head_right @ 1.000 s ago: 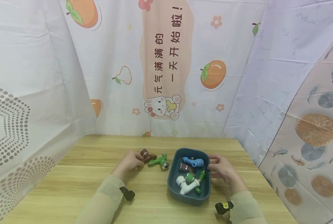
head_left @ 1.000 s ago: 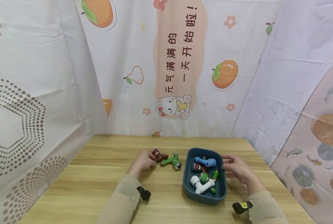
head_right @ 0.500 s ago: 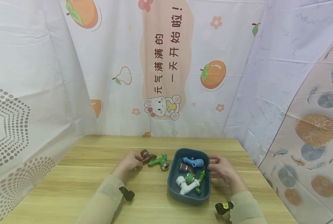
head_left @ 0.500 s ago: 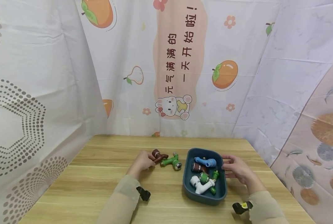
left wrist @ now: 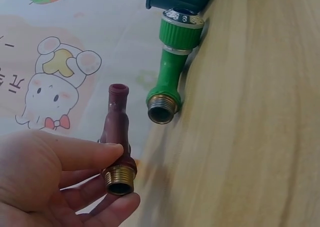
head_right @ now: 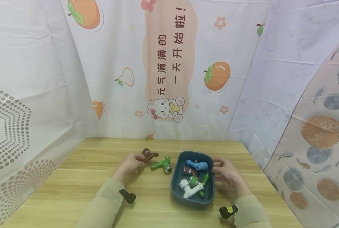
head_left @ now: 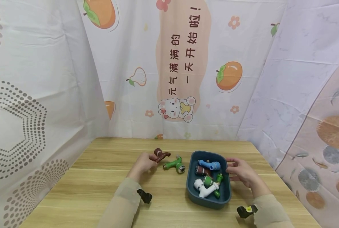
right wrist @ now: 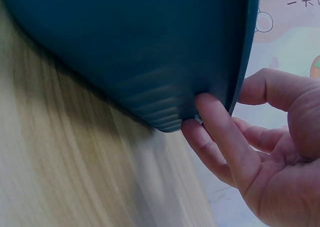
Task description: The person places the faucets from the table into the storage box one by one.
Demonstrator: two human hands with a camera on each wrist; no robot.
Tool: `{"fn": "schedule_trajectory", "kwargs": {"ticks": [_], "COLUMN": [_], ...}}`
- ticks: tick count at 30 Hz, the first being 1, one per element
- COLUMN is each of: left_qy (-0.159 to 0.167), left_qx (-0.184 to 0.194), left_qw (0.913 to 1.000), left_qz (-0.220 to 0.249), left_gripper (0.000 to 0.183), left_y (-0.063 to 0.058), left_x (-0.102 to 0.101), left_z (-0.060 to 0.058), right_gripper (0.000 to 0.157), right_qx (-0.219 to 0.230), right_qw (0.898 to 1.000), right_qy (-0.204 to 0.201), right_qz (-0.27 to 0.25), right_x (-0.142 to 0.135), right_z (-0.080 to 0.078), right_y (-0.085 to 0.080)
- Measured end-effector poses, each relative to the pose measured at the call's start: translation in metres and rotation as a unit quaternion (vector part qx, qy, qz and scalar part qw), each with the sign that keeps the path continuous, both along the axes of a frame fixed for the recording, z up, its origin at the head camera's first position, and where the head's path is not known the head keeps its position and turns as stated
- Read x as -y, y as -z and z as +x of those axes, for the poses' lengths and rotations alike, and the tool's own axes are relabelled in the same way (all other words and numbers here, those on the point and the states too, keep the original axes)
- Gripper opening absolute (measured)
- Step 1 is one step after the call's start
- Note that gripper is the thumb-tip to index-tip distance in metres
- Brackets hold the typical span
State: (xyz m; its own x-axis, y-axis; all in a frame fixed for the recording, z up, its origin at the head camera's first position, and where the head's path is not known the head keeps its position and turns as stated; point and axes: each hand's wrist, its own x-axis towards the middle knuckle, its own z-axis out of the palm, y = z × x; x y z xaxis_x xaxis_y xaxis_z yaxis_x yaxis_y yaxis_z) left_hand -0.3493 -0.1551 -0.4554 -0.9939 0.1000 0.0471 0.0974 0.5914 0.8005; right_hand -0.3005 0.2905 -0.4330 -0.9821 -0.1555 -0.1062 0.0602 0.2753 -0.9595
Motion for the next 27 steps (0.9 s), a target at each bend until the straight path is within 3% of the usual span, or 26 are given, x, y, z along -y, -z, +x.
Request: {"fn": "schedule_trajectory", "kwargs": {"ticks": [11,27], "left_qy": [-0.018,-0.03], "left_qx": [-0.002,-0.039], "left_qw": [0.9994,0.9981], "left_qz": [0.03,0.039], "left_gripper": [0.018,0.02], "left_y": [-0.01,-0.027], "left_x": [0.002,0.003], "left_z": [-0.002,0.003], "right_gripper": [0.061,0.061], "right_qx": [0.007,0.001], "right_qw": [1.0,1.0], "right_qy": [0.007,0.004], "right_qz": [-0.001,0.004], "right_x": [0.002,0.001], "right_z": [0.003,0.002], "right_y": [-0.003,-0.002]}}
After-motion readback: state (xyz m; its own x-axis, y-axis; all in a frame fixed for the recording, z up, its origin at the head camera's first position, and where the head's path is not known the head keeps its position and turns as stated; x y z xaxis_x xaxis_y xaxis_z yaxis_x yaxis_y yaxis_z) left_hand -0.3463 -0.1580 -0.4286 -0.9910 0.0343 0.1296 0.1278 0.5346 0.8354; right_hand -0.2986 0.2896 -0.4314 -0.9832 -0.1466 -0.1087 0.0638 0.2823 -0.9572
